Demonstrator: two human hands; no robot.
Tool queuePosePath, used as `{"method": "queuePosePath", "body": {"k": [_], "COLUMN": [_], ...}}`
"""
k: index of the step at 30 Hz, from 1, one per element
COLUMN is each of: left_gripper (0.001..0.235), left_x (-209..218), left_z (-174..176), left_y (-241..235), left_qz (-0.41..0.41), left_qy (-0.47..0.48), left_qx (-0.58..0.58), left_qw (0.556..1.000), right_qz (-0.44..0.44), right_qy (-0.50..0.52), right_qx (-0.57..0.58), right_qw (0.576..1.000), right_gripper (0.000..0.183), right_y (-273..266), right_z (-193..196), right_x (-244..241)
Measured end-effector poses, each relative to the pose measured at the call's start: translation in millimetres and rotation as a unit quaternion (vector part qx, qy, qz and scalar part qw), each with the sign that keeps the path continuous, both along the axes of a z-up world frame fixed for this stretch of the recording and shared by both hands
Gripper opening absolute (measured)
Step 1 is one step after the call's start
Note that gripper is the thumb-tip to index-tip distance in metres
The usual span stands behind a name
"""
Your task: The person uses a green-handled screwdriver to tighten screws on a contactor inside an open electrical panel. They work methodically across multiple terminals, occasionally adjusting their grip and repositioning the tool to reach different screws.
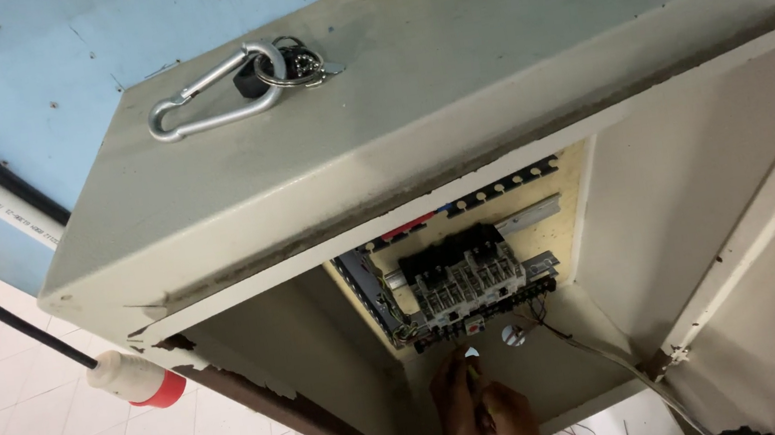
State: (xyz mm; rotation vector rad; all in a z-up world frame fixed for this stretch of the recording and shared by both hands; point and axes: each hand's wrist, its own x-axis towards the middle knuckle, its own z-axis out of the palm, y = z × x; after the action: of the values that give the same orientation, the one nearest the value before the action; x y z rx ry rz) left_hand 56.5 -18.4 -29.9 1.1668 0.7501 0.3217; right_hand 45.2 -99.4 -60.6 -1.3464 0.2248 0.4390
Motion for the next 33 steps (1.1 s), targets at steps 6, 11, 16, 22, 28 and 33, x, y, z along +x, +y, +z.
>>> {"method": "queuePosePath", "body": {"k": [6,11,16,22,28,33], "left_gripper": [0.029,0.020,0.031,0.033,0.028,0.030], "left_x": [1.9,-3.6,-0.1,-0.8,3.4,3.1], "left_z": [-9.8,-3.0,-10.6,3.0,-18.5,-18.3], "left_y": [3.5,0.2,1.1,2.2,4.9,8.4], "left_qz": [-0.009,-0.012,-0.004,-0.018,0.004,-0.018], "left_qy": [0.006,0.015,0.011,0.037,0.011,0.017], "left_qx": [0.059,0.038,0.037,0.035,0.029,0.077], "left_qw": [0.998,0.999,0.999,0.999,1.000,0.997], "right_qz": [-0.006,0.010,0.005,0.002,0.011,0.011], "right_qy": [0.115,0.139,0.121,0.105,0.101,0.087], "right_qx": [0.099,0.095,0.100,0.111,0.095,0.113], "right_qw": [0.988,0.986,0.988,0.988,0.990,0.990], "right_gripper": [0.050,0.044,0.042,0.041,0.045,0.051], "right_y": [0.3,-0.4,-1.6,-0.9,0.0,1.2], "right_z": [16.8,5.7,8.6,0.1,0.7,-12.7], "right_x": [-3.6,0.7,-1.4,-0.1,0.9,2.0]}}
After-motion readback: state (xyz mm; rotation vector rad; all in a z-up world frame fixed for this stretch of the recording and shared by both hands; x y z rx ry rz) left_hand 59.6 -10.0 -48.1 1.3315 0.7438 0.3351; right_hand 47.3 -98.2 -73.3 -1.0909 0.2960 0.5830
